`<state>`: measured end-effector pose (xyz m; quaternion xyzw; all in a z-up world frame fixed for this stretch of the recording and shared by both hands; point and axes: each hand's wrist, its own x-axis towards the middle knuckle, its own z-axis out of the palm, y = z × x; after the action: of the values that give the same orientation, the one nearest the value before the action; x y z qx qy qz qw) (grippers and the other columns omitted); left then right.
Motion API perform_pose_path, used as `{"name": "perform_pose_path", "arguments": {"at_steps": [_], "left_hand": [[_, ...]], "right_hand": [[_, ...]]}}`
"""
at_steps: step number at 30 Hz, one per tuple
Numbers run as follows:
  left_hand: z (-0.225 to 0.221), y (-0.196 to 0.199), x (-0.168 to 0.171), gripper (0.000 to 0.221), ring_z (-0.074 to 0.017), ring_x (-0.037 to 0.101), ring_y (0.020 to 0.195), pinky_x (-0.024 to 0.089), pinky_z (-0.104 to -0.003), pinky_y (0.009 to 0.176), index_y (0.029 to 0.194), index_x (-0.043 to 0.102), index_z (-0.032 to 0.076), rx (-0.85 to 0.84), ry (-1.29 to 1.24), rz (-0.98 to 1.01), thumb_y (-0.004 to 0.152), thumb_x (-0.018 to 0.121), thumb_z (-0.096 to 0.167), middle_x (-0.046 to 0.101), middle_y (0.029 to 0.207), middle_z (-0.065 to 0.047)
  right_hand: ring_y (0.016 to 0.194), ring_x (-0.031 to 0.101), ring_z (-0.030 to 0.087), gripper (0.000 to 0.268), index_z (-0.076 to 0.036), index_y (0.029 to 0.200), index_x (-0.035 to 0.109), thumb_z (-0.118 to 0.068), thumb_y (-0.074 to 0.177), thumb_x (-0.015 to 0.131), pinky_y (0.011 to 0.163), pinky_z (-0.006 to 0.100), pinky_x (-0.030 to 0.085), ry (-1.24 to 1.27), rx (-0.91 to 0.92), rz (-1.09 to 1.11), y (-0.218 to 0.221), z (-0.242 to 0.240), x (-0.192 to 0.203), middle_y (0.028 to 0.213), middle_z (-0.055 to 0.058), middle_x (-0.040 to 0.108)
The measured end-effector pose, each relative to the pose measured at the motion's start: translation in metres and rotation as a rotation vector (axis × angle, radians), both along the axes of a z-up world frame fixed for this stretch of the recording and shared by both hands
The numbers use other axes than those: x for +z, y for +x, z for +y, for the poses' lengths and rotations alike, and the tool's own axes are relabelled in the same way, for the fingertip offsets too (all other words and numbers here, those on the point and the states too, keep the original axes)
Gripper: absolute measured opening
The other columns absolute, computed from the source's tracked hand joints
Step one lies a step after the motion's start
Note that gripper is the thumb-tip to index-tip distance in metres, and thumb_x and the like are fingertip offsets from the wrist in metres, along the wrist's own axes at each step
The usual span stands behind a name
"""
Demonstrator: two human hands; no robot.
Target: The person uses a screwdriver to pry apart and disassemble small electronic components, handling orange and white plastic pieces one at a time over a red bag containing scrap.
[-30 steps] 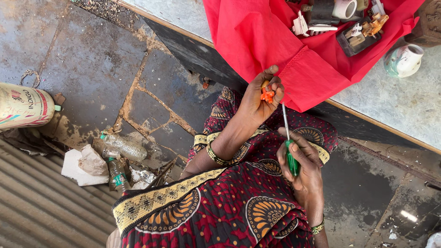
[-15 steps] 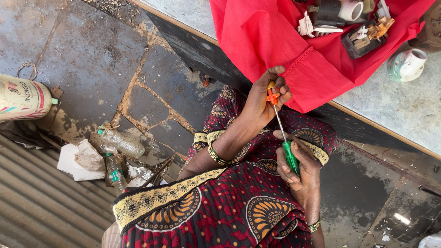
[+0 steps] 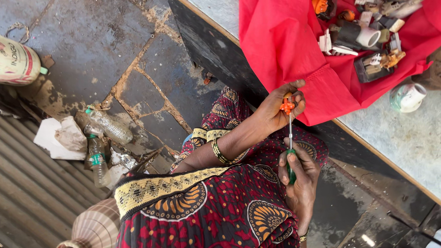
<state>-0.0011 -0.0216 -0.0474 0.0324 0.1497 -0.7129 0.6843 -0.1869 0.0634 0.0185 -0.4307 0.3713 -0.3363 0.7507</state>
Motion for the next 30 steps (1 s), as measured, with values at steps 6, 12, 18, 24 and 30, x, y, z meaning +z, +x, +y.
{"name": "perform_pose_path", "arguments": {"at_steps": [6,12,18,24,30], "left_hand": [[0.001,-0.001,0.002,0.020,-0.0131,0.061,0.066,0.066,-0.029,0.071,0.121,0.056,0.000,0.037,-0.066,-0.035,0.110,0.043,0.013,0.049,0.070,-0.001],[0.004,0.000,0.013,0.022,-0.0150,0.062,0.067,0.064,-0.032,0.071,0.119,0.056,0.000,0.090,-0.031,-0.219,0.112,0.042,0.015,0.047,0.067,0.000],[0.005,0.000,0.021,0.030,-0.0183,0.064,0.067,0.065,-0.038,0.072,0.119,0.056,-0.001,0.117,0.009,-0.352,0.110,0.034,0.017,0.050,0.067,-0.002],[0.005,-0.001,0.023,0.031,-0.0185,0.065,0.068,0.065,-0.038,0.071,0.119,0.057,-0.002,0.112,0.019,-0.374,0.111,0.034,0.018,0.052,0.067,-0.003],[0.005,-0.002,0.024,0.031,-0.0188,0.065,0.068,0.065,-0.038,0.071,0.119,0.058,-0.002,0.127,0.005,-0.372,0.111,0.035,0.018,0.053,0.068,-0.003]], "right_hand": [[0.053,0.052,0.007,0.034,0.005,0.133,0.065,-0.006,0.101,0.064,0.043,0.020,0.040,-0.010,-0.027,0.067,0.005,0.011,0.008,0.083,0.011,0.065],[0.054,0.052,0.005,0.038,-0.001,0.135,0.065,-0.003,0.096,0.067,0.043,0.020,0.038,-0.225,-0.123,0.346,0.019,0.019,0.021,0.085,0.006,0.067],[0.056,0.051,0.004,0.038,-0.001,0.134,0.067,-0.002,0.096,0.069,0.047,0.021,0.042,-0.360,-0.133,0.592,0.023,0.024,0.025,0.077,0.002,0.063],[0.055,0.052,0.004,0.038,0.000,0.132,0.067,-0.002,0.095,0.069,0.044,0.021,0.040,-0.344,-0.142,0.621,0.020,0.024,0.022,0.078,0.005,0.068],[0.054,0.052,0.005,0.038,0.001,0.133,0.067,-0.004,0.095,0.069,0.044,0.021,0.039,-0.316,-0.150,0.598,0.021,0.022,0.020,0.078,0.006,0.068]]}}
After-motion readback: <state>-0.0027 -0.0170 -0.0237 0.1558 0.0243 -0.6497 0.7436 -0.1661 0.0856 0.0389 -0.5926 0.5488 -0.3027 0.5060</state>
